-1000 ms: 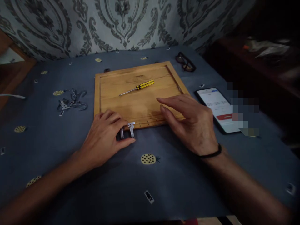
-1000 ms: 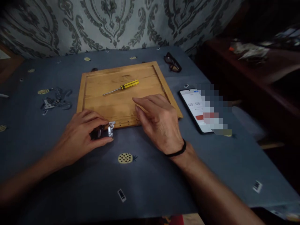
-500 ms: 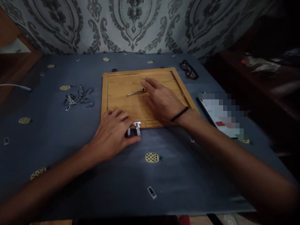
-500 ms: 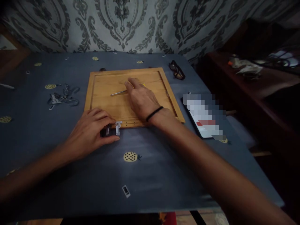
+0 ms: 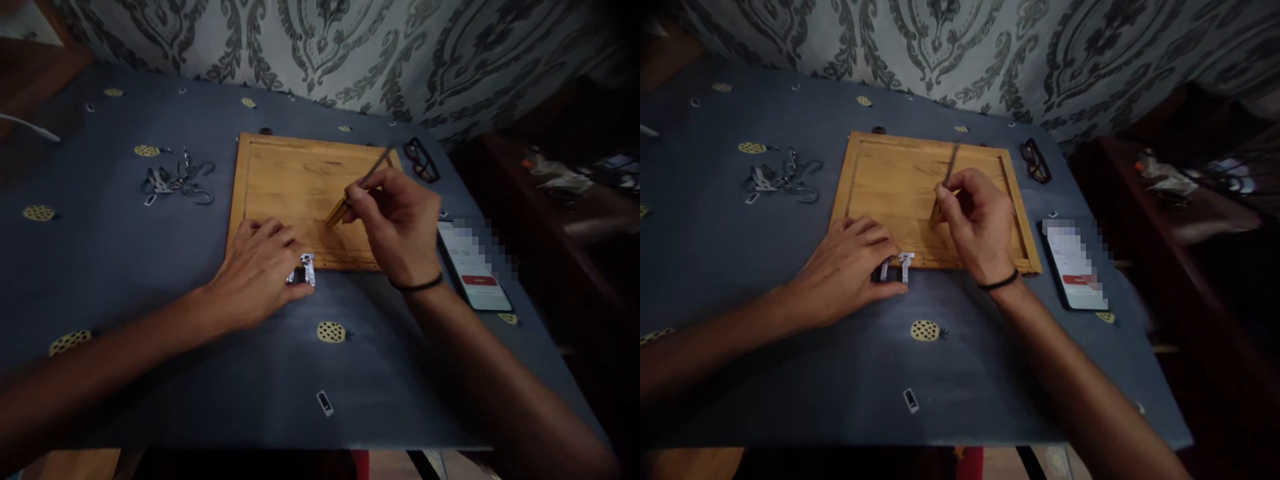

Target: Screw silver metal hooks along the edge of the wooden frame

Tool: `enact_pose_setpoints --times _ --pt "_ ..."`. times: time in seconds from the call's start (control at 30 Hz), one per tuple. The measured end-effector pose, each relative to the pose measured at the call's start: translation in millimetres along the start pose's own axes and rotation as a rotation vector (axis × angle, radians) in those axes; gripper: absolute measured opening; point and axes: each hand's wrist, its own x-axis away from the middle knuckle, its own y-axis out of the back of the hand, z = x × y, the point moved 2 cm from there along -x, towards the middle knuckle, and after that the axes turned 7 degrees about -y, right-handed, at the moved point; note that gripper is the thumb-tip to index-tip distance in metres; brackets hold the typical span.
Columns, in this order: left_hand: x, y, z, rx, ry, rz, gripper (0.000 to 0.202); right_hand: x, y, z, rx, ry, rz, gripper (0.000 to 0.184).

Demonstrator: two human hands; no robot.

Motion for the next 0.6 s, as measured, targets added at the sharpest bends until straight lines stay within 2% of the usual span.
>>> enact_pose_setpoints --times 0.03,0.1,0.23,0.4,0.5,0.53,0.6 --pt "0 -0.2 0 -0.008 0.001 0.007 0.028 8 2 4 -0.085 -0.032 0.008 0.025" --pt "-1 -0.5 0 -0.024 0.004 0.021 0.029 23 3 8 -0.457 -0.195 0.047 0.026" --pt "0 -1.1 0 -0.030 -0.005 -0.001 0.028 37 2 9 -0.557 -0.289 0.156 0.031" --pt "0 -3.1 1 -0.025 -0.016 -0.016 0.029 34 8 -3 -0.592 -0.445 0.367 0.029" --pt "0 -3.6 2 -0.027 -0.014 0.000 0.031 31 15 -5 -0.599 -0.499 0.427 0.068" --pt "0 -3.7 2 -0.029 -0.013 0.007 0.032 31 17 -5 -0.632 -0.533 0.445 0.073" --pt "0 -3.6 2 -0.032 -0.012 0.017 0.031 31 20 -1 -0.727 -0.624 0.496 0.058"
